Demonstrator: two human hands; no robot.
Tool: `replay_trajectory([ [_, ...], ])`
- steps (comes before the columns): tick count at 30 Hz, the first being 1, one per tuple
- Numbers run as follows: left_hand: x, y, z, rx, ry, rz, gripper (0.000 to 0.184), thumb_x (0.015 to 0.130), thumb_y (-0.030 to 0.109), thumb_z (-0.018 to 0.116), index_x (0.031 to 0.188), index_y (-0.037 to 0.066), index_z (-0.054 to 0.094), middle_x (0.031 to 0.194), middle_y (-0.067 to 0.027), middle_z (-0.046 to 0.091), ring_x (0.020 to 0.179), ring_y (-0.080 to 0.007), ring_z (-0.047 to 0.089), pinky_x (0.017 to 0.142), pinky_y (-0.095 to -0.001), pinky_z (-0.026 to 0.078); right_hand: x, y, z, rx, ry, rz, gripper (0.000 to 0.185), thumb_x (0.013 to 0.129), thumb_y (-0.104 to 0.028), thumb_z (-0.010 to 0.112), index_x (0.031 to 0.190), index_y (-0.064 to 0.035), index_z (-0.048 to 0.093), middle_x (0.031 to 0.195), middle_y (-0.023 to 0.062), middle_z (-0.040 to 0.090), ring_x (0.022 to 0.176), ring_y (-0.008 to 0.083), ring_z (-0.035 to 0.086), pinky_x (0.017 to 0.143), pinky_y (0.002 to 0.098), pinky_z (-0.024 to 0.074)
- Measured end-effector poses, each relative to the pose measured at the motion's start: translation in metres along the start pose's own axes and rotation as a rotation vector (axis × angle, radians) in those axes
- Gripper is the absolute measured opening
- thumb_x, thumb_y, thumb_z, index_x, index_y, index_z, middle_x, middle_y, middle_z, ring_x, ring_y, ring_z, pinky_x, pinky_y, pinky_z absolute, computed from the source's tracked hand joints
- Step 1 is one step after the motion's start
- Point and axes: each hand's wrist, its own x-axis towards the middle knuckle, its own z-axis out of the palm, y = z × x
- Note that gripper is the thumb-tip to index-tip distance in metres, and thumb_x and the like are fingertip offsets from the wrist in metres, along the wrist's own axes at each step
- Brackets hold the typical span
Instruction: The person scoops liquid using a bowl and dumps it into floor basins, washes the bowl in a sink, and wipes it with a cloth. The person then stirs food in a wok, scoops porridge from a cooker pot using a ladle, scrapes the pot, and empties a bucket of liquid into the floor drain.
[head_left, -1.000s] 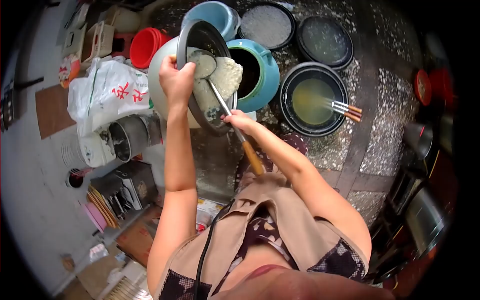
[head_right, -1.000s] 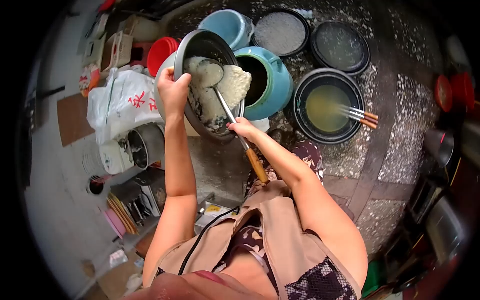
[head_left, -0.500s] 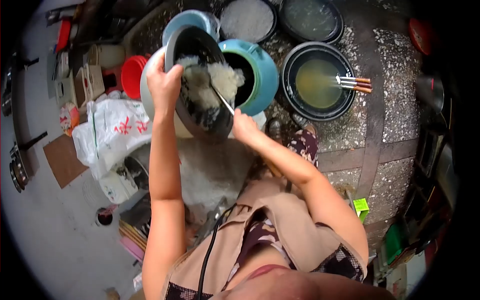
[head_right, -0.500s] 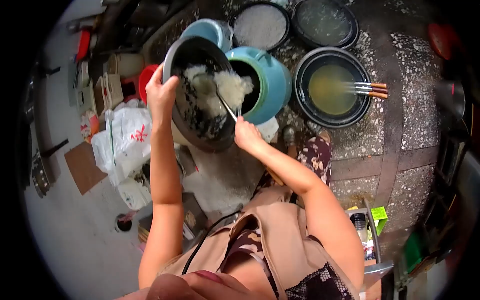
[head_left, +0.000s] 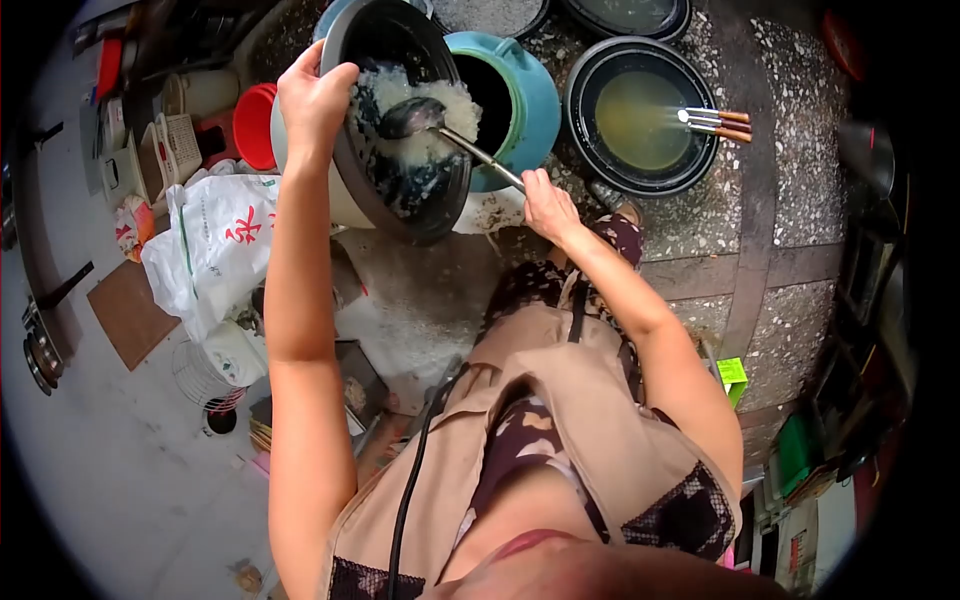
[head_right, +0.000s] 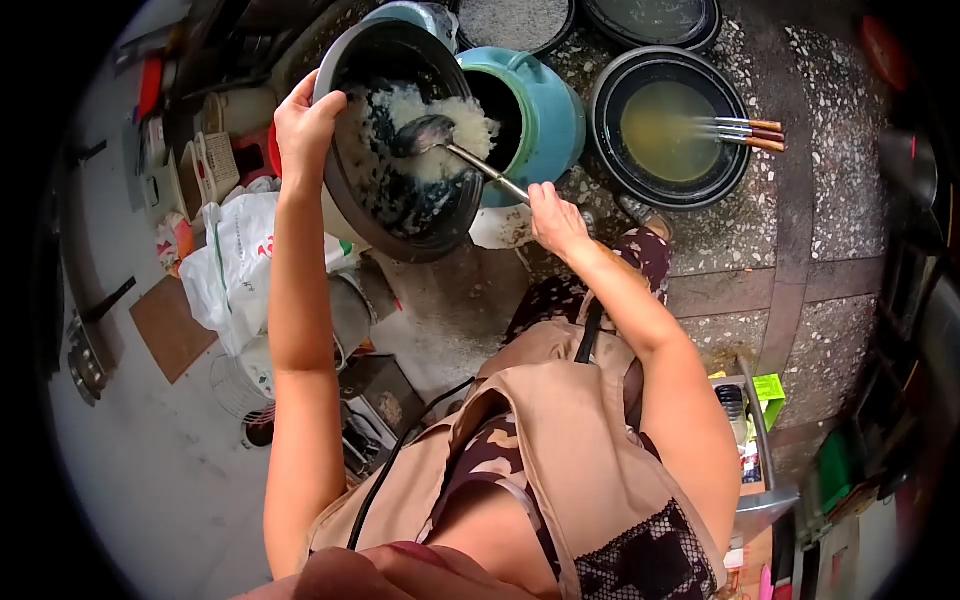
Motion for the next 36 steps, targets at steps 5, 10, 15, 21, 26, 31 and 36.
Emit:
replay_trajectory([
  [5,0.003,-0.001,0.0,-0.022,-0.01,-0.021,0.037,0.066,0.0,0.055,0.102,-0.003,0.061,0.078,0.0008,0.061,0.065,-0.0049,0.052,0.061,-0.0179,0.042,0.014,-0.01,0.017,0.185,0.089,0.009,0.025,0.079,-0.006,0.047,0.101,-0.0055,0.037,0.088,0.0228,0.05,0.073,0.0443,0.054,0.063,0.0518,0.0426],
  [10,0.002,-0.004,-0.001,-0.061,-0.058,-0.044,0.04,0.069,-0.002,0.052,0.109,-0.003,0.057,0.085,-0.0018,0.061,0.069,-0.0074,0.054,0.066,-0.0185,0.043,0.077,-0.064,0.024,0.272,0.086,0.086,0.022,0.082,-0.012,0.048,0.096,-0.0025,0.035,0.074,0.0267,0.057,0.073,0.0462,0.056,0.064,0.0538,0.0434],
  [15,0.002,-0.005,-0.003,-0.071,-0.071,-0.036,0.04,0.069,-0.003,0.052,0.109,-0.004,0.057,0.084,-0.0032,0.061,0.07,-0.0082,0.054,0.066,-0.0191,0.043,0.053,-0.08,0.06,0.325,-0.133,0.323,0.025,0.075,0.0,0.047,0.098,0.0045,0.038,0.08,0.0321,0.057,0.082,0.0466,0.056,0.074,0.0509,0.0439],
  [21,0.004,-0.005,-0.003,-0.108,-0.075,-0.033,0.037,0.068,-0.004,0.051,0.104,-0.004,0.058,0.083,-0.002,0.061,0.067,-0.0066,0.054,0.061,-0.0179,0.042,0.032,-0.087,0.046,0.525,-0.132,0.295,0.024,0.075,0.001,0.047,0.095,0.0094,0.037,0.078,0.0353,0.055,0.08,0.0497,0.055,0.071,0.0526,0.0422],
  [26,0.006,-0.003,-0.006,-0.101,-0.127,-0.04,0.038,0.067,-0.004,0.051,0.104,-0.005,0.058,0.084,-0.0013,0.06,0.069,-0.0072,0.054,0.064,-0.0179,0.042,0.072,-0.113,0.046,0.537,-0.009,0.122,0.02,0.077,-0.005,0.046,0.093,0.0019,0.035,0.074,0.0328,0.055,0.076,0.049,0.055,0.068,0.0548,0.0421],
  [31,0.004,0.0,-0.006,-0.057,-0.14,-0.061,0.045,0.067,-0.004,0.051,0.112,-0.003,0.056,0.087,-0.0025,0.06,0.072,-0.0081,0.054,0.067,-0.0188,0.043,0.027,-0.07,0.046,0.403,0.152,-0.256,0.021,0.074,-0.001,0.046,0.094,-0.0042,0.038,0.069,0.0196,0.054,0.063,0.0415,0.056,0.056,0.0488,0.0457],
  [36,0.004,0.001,-0.005,-0.058,-0.122,-0.067,0.044,0.068,-0.004,0.051,0.111,-0.002,0.056,0.088,-0.0031,0.061,0.072,-0.0081,0.055,0.066,-0.0185,0.044,0.012,-0.006,0.052,0.194,0.028,-0.401,0.023,0.078,-0.004,0.043,0.1,-0.0082,0.041,0.075,0.0139,0.053,0.067,0.0363,0.057,0.055,0.0447,0.0452],
])
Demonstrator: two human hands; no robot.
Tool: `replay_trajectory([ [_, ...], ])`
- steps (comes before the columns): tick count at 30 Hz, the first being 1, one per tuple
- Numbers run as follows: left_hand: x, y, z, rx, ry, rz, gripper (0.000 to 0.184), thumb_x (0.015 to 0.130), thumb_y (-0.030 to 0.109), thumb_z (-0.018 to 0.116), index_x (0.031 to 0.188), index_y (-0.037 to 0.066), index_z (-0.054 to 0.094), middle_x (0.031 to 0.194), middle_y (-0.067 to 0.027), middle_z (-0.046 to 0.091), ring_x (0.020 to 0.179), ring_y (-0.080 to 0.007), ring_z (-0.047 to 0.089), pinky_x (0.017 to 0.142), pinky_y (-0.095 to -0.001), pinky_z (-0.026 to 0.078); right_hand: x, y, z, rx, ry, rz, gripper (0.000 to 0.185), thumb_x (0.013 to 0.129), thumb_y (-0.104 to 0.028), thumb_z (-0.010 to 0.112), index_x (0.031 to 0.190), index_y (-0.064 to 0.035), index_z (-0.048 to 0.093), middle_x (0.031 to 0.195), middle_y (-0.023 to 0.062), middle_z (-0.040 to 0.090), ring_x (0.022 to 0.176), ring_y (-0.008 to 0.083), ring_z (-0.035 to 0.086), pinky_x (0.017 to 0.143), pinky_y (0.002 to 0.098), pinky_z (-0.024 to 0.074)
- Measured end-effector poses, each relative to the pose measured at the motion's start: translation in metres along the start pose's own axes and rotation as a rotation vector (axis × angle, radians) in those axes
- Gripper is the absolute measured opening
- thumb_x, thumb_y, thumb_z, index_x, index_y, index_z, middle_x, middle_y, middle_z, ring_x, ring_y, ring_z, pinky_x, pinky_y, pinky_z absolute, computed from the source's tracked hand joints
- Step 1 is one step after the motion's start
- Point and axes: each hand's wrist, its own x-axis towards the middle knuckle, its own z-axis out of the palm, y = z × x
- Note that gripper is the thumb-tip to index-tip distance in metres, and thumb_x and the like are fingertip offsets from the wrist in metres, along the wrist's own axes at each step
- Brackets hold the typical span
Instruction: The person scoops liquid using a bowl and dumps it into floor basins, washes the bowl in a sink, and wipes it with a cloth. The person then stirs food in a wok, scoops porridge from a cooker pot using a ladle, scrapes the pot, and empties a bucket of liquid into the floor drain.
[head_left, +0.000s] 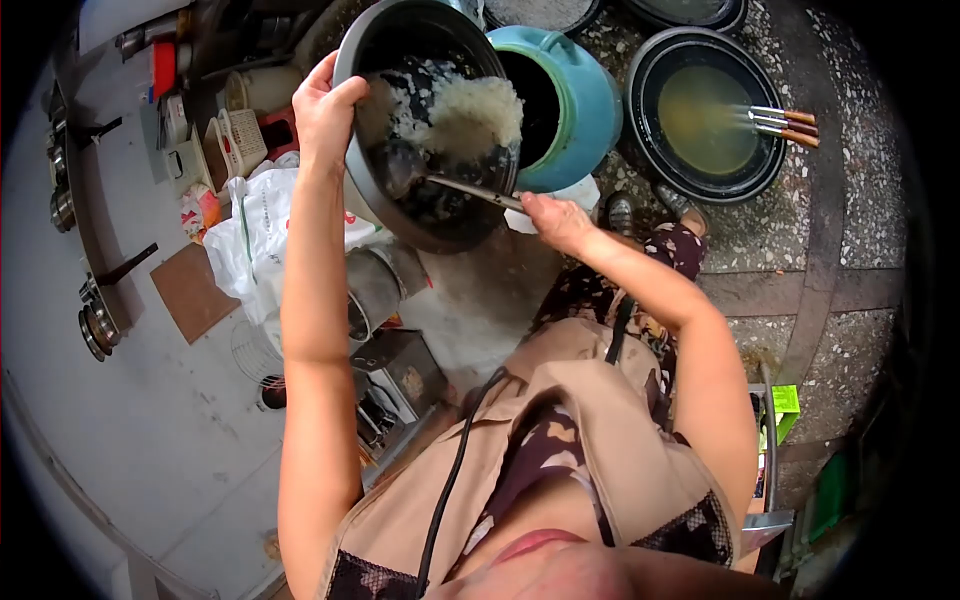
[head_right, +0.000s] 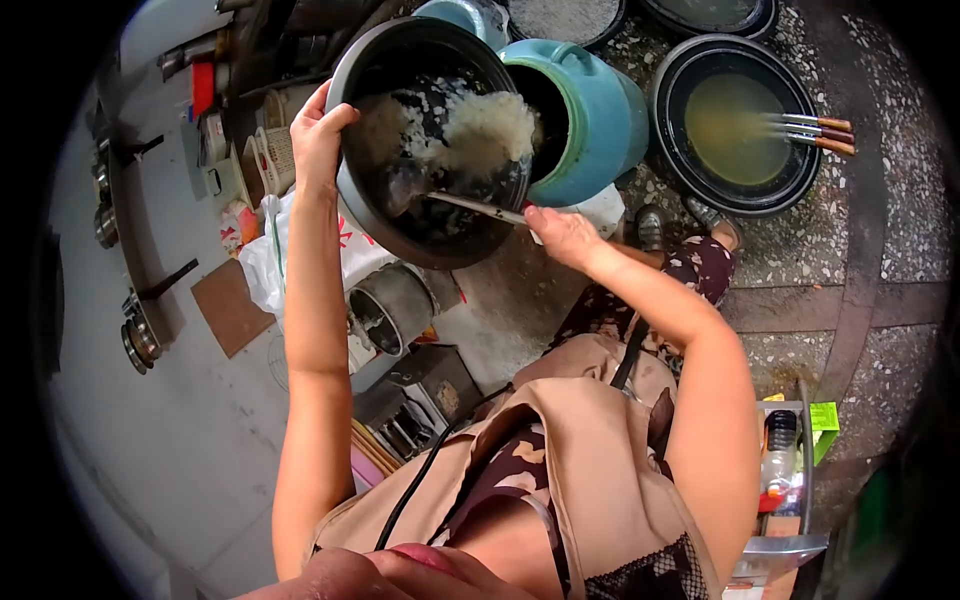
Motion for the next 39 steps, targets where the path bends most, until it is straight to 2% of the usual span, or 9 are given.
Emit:
replay_trajectory([
  [2,-0.001,0.0,0.0,0.005,-0.003,0.001,0.043,0.068,-0.004,0.05,0.111,-0.003,0.056,0.088,-0.0033,0.061,0.072,-0.0083,0.055,0.066,-0.0186,0.044,-0.008,0.012,-0.006,-0.086,-0.083,0.018,0.026,0.082,-0.01,0.041,0.108,-0.0107,0.042,0.079,0.0122,0.054,0.07,0.0354,0.057,0.06,0.0445,0.0461],
  [7,-0.002,0.001,0.0,-0.022,-0.001,0.003,0.041,0.067,-0.005,0.05,0.107,-0.004,0.057,0.085,-0.0017,0.06,0.071,-0.0077,0.054,0.066,-0.0185,0.043,-0.023,0.039,-0.038,-0.293,-0.312,0.13,0.014,0.082,-0.009,0.042,0.095,-0.0107,0.04,0.077,0.0122,0.056,0.071,0.0334,0.061,0.061,0.0429,0.0488],
  [10,0.001,0.0,0.0,-0.015,0.002,0.021,0.04,0.067,-0.005,0.05,0.107,-0.004,0.057,0.084,-0.0015,0.06,0.071,-0.0076,0.054,0.066,-0.0184,0.043,-0.014,0.035,-0.048,-0.327,-0.259,0.182,0.015,0.08,-0.007,0.045,0.094,-0.0107,0.04,0.076,0.0125,0.055,0.07,0.034,0.06,0.059,0.0443,0.0485],
  [15,0.002,0.0,-0.001,-0.02,-0.003,0.008,0.04,0.067,-0.005,0.051,0.106,-0.004,0.057,0.084,-0.0012,0.06,0.07,-0.0073,0.053,0.065,-0.0182,0.042,0.066,-0.005,-0.016,-0.119,0.238,0.133,0.017,0.077,-0.002,0.045,0.093,-0.0079,0.039,0.075,0.013,0.054,0.065,0.0356,0.059,0.053,0.0454,0.0481],
  [18,0.001,0.001,-0.001,-0.015,0.005,0.003,0.04,0.067,-0.005,0.051,0.106,-0.004,0.057,0.083,-0.0013,0.06,0.069,-0.0074,0.054,0.065,-0.0184,0.042,0.079,-0.017,-0.008,-0.131,0.235,0.173,0.016,0.079,-0.004,0.044,0.094,-0.0075,0.039,0.077,0.0132,0.055,0.069,0.0364,0.059,0.056,0.0464,0.0482],
  [27,0.0,0.002,-0.002,0.015,0.015,0.011,0.04,0.067,-0.004,0.053,0.107,-0.004,0.057,0.085,-0.0022,0.061,0.071,-0.0081,0.055,0.066,-0.0193,0.044,-0.007,0.018,-0.025,-0.273,-0.185,0.354,0.015,0.082,-0.008,0.043,0.097,-0.0077,0.04,0.082,0.0156,0.055,0.075,0.0383,0.059,0.062,0.0468,0.0484],
  [31,0.003,-0.002,-0.002,-0.02,0.013,0.02,0.04,0.067,-0.003,0.053,0.106,-0.003,0.057,0.085,-0.0024,0.061,0.071,-0.0084,0.056,0.066,-0.0194,0.044,0.067,-0.005,-0.014,-0.154,0.171,0.29,0.012,0.081,-0.006,0.042,0.093,-0.0063,0.04,0.081,0.0164,0.056,0.073,0.038,0.059,0.06,0.0457,0.0488],
  [33,0.002,-0.003,-0.002,-0.02,0.011,0.009,0.04,0.067,-0.003,0.053,0.106,-0.003,0.058,0.085,-0.0024,0.061,0.071,-0.0085,0.056,0.066,-0.0194,0.044,0.079,-0.007,-0.006,-0.146,0.178,0.316,0.01,0.082,-0.006,0.04,0.091,-0.0061,0.04,0.081,0.0177,0.057,0.075,0.0386,0.059,0.062,0.0466,0.0481],
  [39,0.004,-0.004,-0.004,0.03,0.018,0.029,0.041,0.066,-0.001,0.053,0.107,-0.002,0.058,0.086,-0.0024,0.062,0.072,-0.0086,0.055,0.067,-0.0197,0.044,-0.005,0.011,-0.005,-0.199,-0.217,0.493,0.015,0.082,-0.009,0.041,0.097,-0.0072,0.039,0.088,0.0185,0.056,0.078,0.0412,0.057,0.067,0.0491,0.0461],
])
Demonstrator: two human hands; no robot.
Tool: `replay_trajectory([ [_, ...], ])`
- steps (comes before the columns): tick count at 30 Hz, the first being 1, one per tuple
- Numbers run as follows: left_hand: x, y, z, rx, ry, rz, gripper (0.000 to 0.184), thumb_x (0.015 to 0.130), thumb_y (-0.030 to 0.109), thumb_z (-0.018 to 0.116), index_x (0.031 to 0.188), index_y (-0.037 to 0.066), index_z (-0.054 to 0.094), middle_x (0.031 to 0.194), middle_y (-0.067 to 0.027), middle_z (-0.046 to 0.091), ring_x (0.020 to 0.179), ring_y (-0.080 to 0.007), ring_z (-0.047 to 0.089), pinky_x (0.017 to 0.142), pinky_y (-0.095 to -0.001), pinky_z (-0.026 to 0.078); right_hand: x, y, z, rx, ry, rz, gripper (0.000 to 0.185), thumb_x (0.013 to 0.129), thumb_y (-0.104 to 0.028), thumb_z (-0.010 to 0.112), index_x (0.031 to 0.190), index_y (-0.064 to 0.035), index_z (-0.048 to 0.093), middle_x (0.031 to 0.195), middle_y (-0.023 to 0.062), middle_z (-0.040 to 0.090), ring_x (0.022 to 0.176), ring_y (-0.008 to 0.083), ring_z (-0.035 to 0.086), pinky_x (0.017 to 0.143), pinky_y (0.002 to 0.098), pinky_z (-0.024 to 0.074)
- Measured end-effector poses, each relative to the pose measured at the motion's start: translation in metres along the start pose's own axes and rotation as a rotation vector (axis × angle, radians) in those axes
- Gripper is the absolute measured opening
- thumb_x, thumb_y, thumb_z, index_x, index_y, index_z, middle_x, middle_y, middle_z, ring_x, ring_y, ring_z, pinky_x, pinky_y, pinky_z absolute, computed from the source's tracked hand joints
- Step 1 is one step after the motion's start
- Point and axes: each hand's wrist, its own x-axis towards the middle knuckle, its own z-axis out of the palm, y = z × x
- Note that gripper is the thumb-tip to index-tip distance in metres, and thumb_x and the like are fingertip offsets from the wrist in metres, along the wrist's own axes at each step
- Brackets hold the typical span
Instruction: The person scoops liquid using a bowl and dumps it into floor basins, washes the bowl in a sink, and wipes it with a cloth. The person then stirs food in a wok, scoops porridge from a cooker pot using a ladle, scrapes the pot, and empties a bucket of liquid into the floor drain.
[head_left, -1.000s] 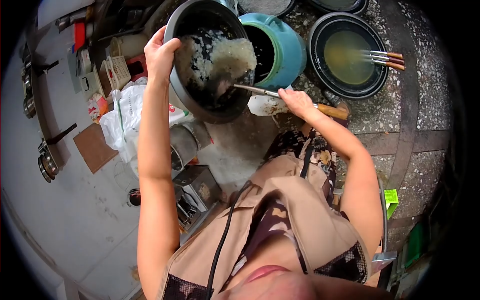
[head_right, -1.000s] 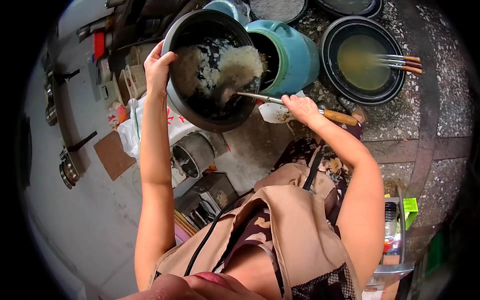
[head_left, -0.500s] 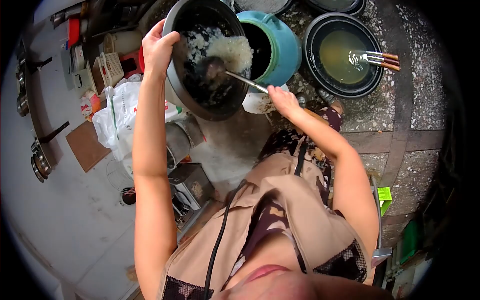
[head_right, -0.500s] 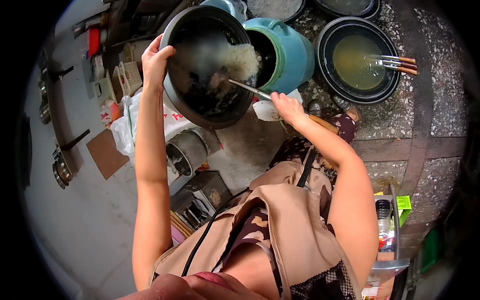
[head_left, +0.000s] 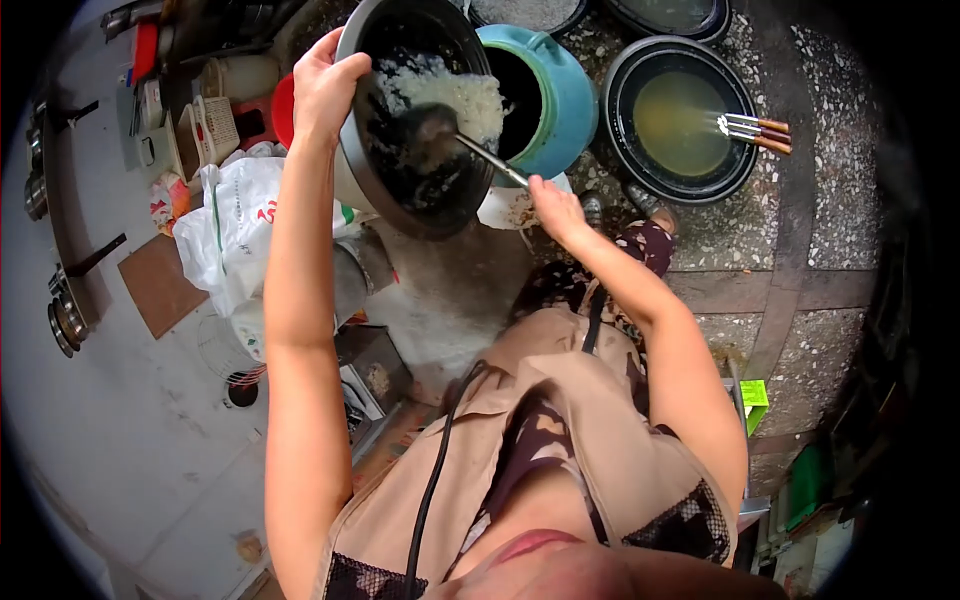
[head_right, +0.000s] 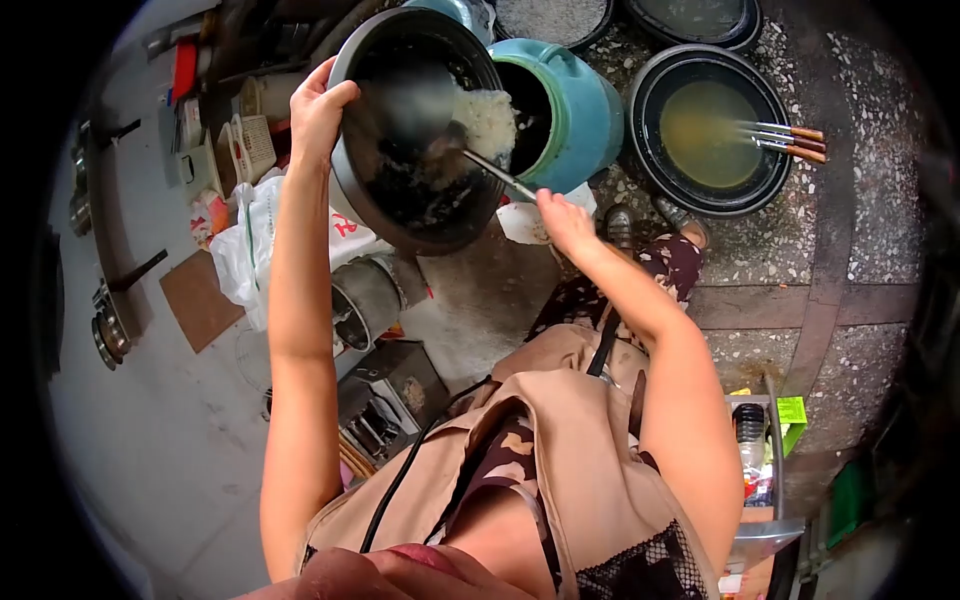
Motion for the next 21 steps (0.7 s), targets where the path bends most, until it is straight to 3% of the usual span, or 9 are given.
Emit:
replay_trajectory([
  [4,0.004,-0.003,0.0,0.025,-0.008,0.032,0.041,0.066,0.001,0.055,0.106,-0.002,0.058,0.085,-0.0013,0.061,0.072,-0.0084,0.055,0.066,-0.0202,0.043,0.001,0.001,-0.028,-0.099,0.036,-0.017,0.016,0.082,-0.01,0.045,0.097,-0.0077,0.039,0.083,0.0159,0.054,0.073,0.0377,0.059,0.062,0.0468,0.0475],
  [6,0.006,-0.005,0.002,0.057,0.001,0.048,0.04,0.065,0.002,0.055,0.104,-0.003,0.059,0.083,-0.0015,0.061,0.072,-0.008,0.055,0.066,-0.0199,0.043,0.023,-0.014,-0.034,-0.085,0.359,-0.158,0.019,0.081,-0.013,0.049,0.096,-0.0066,0.041,0.078,0.0133,0.052,0.068,0.0327,0.059,0.056,0.043,0.0483],
  [8,0.003,0.001,0.011,0.093,0.015,0.055,0.038,0.065,0.001,0.055,0.102,-0.003,0.059,0.082,-0.0009,0.061,0.071,-0.0077,0.055,0.066,-0.0195,0.043,0.048,-0.027,-0.042,-0.144,0.522,-0.231,0.024,0.079,-0.015,0.053,0.099,-0.0055,0.042,0.075,0.0114,0.051,0.062,0.0291,0.059,0.052,0.0396,0.0483],
  [13,-0.009,0.019,0.043,0.111,0.013,0.04,0.041,0.065,-0.001,0.054,0.105,-0.003,0.058,0.082,0.0004,0.06,0.069,-0.0069,0.053,0.065,-0.0184,0.042,0.041,0.01,-0.036,-0.303,0.44,-0.326,0.035,0.076,-0.003,0.048,0.109,-0.0079,0.042,0.076,0.0096,0.048,0.067,0.029,0.057,0.055,0.0401,0.048],
  [18,-0.016,0.027,0.056,0.057,0.004,0.085,0.043,0.064,-0.002,0.054,0.107,-0.004,0.058,0.082,-0.0007,0.061,0.07,-0.0074,0.054,0.066,-0.0188,0.043,-0.012,0.028,-0.049,-0.117,0.275,-0.233,0.033,0.077,-0.007,0.052,0.107,-0.0133,0.043,0.081,0.0114,0.048,0.066,0.0336,0.057,0.054,0.0463,0.0466],
  [21,-0.016,0.026,0.055,0.083,0.021,0.082,0.043,0.064,-0.002,0.054,0.107,-0.004,0.058,0.081,-0.0002,0.06,0.069,-0.007,0.053,0.065,-0.0188,0.043,-0.017,0.012,-0.059,0.015,0.318,-0.262,0.027,0.08,-0.012,0.053,0.106,-0.0119,0.045,0.078,0.0108,0.048,0.063,0.0319,0.057,0.052,0.0451,0.0464],
])
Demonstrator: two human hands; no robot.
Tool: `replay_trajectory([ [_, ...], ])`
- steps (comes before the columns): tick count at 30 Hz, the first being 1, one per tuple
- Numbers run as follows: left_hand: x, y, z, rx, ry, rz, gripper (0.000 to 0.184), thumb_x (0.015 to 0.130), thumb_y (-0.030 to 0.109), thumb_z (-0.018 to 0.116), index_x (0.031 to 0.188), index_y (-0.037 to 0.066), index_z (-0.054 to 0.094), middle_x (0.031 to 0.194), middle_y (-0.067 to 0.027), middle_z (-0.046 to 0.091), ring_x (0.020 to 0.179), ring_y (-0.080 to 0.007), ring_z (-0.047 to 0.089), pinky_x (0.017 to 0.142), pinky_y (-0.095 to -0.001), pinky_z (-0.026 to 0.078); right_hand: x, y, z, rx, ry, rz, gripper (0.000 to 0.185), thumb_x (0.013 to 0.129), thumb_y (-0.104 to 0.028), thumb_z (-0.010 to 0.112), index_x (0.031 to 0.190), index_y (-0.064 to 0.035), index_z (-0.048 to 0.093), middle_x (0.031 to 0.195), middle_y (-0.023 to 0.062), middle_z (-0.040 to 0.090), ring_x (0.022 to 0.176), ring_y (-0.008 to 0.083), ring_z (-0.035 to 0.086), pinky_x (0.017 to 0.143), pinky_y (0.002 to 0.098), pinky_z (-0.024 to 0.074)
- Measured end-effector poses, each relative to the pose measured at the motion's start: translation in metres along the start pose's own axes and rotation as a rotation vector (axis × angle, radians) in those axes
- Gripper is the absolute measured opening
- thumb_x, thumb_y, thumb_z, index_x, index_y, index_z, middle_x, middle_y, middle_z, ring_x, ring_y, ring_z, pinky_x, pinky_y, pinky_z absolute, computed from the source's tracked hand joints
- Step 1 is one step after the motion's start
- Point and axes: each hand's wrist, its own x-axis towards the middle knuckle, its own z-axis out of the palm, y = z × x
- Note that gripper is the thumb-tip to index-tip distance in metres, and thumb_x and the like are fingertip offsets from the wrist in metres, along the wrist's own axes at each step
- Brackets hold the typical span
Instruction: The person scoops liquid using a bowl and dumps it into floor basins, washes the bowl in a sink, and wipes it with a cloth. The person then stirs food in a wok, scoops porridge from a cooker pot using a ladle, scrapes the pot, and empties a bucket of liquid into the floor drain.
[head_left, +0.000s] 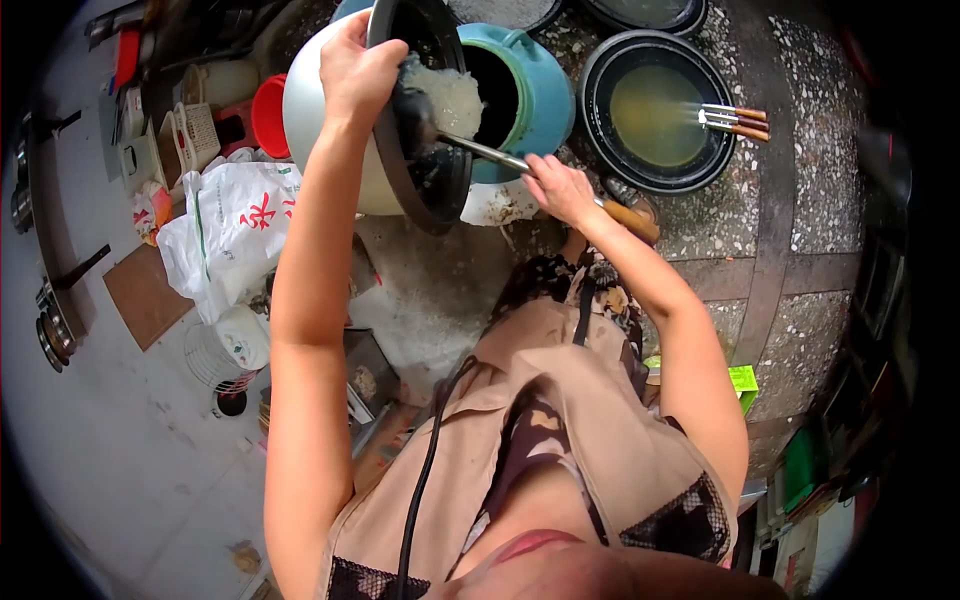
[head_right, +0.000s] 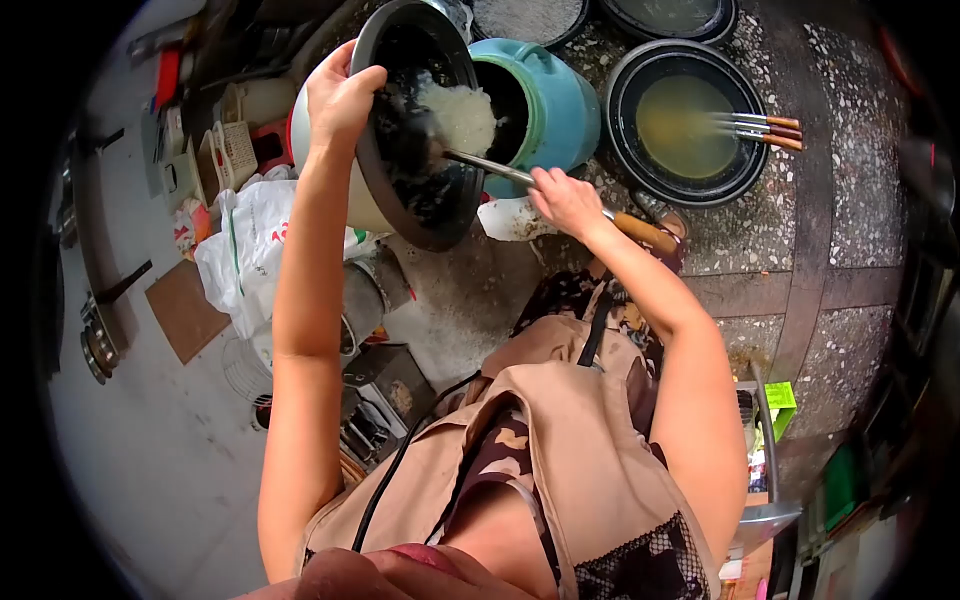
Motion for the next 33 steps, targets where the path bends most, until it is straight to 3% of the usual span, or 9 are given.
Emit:
replay_trajectory([
  [3,0.0,-0.007,0.008,0.023,-0.002,0.013,0.042,0.064,-0.001,0.054,0.106,-0.003,0.059,0.08,0.0004,0.059,0.067,-0.0061,0.052,0.063,-0.0184,0.042,0.037,0.003,0.008,-0.046,0.118,-0.127,0.026,0.084,-0.024,0.053,0.107,-0.0125,0.047,0.075,0.0105,0.05,0.061,0.0314,0.057,0.052,0.0426,0.0466],
  [5,-0.001,-0.015,0.017,0.287,0.028,0.032,0.04,0.061,0.012,0.059,0.1,0.004,0.062,0.075,-0.004,0.064,0.067,-0.0135,0.059,0.069,-0.0259,0.045,0.05,0.013,0.008,-0.131,0.07,-0.08,0.024,0.085,-0.025,0.052,0.106,-0.014,0.048,0.077,0.0107,0.051,0.061,0.0317,0.057,0.053,0.0425,0.0468],
  [7,-0.002,-0.018,0.021,0.286,0.0,0.077,0.042,0.059,0.017,0.06,0.1,0.007,0.062,0.073,-0.0059,0.065,0.069,-0.0162,0.061,0.071,-0.0278,0.046,0.037,0.03,0.007,-0.136,0.051,0.019,0.021,0.085,-0.025,0.052,0.104,-0.0165,0.047,0.076,0.0102,0.051,0.062,0.0318,0.058,0.052,0.0432,0.0472],
  [14,0.001,-0.012,0.004,0.067,-0.012,0.027,0.04,0.063,0.003,0.057,0.103,-0.001,0.06,0.078,-0.0014,0.063,0.069,-0.0084,0.057,0.067,-0.0207,0.044,-0.032,0.03,-0.013,-0.072,0.027,0.137,0.023,0.085,-0.028,0.052,0.105,-0.0171,0.049,0.073,0.0102,0.053,0.056,0.0329,0.057,0.05,0.0437,0.0486],
  [18,0.0,-0.011,0.01,0.137,0.002,0.012,0.041,0.064,0.002,0.057,0.104,-0.002,0.059,0.08,-0.0027,0.063,0.069,-0.0086,0.057,0.067,-0.0206,0.044,0.017,-0.005,0.02,-0.067,0.019,0.054,0.024,0.086,-0.03,0.049,0.104,-0.015,0.049,0.076,0.0106,0.055,0.062,0.0326,0.06,0.054,0.0446,0.0497],
  [20,-0.002,-0.011,0.01,0.2,0.008,0.008,0.041,0.064,0.002,0.058,0.104,-0.004,0.058,0.082,-0.0042,0.063,0.07,-0.0096,0.057,0.067,-0.021,0.044,0.026,-0.011,0.028,-0.095,-0.074,0.119,0.022,0.086,-0.031,0.049,0.103,-0.0161,0.049,0.077,0.0099,0.056,0.066,0.0323,0.061,0.055,0.0452,0.0496],
  [27,0.004,-0.018,-0.01,0.069,-0.034,0.068,0.043,0.064,0.003,0.058,0.107,-0.004,0.057,0.086,-0.0056,0.064,0.074,-0.0113,0.058,0.069,-0.0217,0.045,-0.053,0.042,-0.031,-0.157,-0.009,0.178,0.022,0.085,-0.03,0.052,0.105,-0.0205,0.05,0.072,0.0082,0.055,0.057,0.0308,0.059,0.048,0.0414,0.0492],
  [30,0.002,-0.012,-0.003,0.023,-0.057,-0.01,0.044,0.066,-0.003,0.054,0.11,-0.003,0.055,0.085,-0.0022,0.062,0.072,-0.008,0.056,0.066,-0.0191,0.044,-0.026,0.027,-0.005,-0.074,0.017,0.06,0.024,0.084,-0.032,0.053,0.105,-0.0195,0.051,0.073,0.0078,0.056,0.056,0.029,0.059,0.047,0.0393,0.0496],
  [33,0.004,-0.016,-0.003,-0.01,-0.046,-0.054,0.044,0.066,-0.003,0.053,0.11,-0.003,0.055,0.085,-0.0019,0.062,0.072,-0.0076,0.056,0.066,-0.0186,0.044,0.023,-0.014,0.032,-0.083,-0.081,-0.001,0.028,0.085,-0.033,0.052,0.108,-0.0182,0.051,0.077,0.0115,0.057,0.066,0.0349,0.059,0.058,0.0449,0.0488],
])
